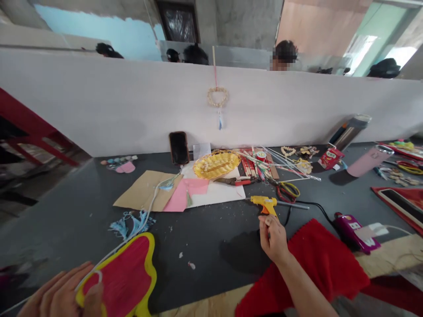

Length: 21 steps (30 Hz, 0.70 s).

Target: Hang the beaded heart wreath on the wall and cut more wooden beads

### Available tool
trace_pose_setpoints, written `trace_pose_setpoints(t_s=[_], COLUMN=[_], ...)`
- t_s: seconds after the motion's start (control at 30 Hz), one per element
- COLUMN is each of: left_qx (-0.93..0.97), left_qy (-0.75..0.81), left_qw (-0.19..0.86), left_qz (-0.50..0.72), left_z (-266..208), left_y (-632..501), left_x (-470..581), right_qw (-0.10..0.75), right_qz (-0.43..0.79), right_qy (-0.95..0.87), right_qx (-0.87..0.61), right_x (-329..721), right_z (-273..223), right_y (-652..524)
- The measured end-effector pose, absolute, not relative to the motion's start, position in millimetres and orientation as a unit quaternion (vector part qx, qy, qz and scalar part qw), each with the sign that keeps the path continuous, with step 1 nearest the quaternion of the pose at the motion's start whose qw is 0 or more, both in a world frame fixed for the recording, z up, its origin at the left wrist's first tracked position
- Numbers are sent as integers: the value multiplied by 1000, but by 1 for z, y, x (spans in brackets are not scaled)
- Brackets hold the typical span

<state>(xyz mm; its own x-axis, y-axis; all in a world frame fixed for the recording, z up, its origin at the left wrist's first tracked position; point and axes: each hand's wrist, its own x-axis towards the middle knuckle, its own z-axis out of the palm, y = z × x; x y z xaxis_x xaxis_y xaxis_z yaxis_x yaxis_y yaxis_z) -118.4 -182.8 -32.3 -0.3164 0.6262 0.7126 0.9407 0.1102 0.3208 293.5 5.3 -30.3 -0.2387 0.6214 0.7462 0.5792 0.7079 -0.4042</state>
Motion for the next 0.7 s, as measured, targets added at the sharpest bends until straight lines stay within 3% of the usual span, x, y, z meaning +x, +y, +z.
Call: trace_pose_setpoints(t_s=[0.3,0.5,0.7], left_qx=[-561,-562,-571], left_qy=[-653,-642,-642], left_qw=[357,370,373], left_qz=[-362,-369,-350], left_z=[-10,-8,-15], left_y=[-175,-179,-182], left_x=[-105,-102,-108], right_qw=[431,395,415], right_qz=[-23,7,36], right_qy=[-826,-848,-834], right_qx=[-363,-353,-362], right_x=[287,282,284], right_z=[-34,-35,-35], right_y=[0,-2,-3])
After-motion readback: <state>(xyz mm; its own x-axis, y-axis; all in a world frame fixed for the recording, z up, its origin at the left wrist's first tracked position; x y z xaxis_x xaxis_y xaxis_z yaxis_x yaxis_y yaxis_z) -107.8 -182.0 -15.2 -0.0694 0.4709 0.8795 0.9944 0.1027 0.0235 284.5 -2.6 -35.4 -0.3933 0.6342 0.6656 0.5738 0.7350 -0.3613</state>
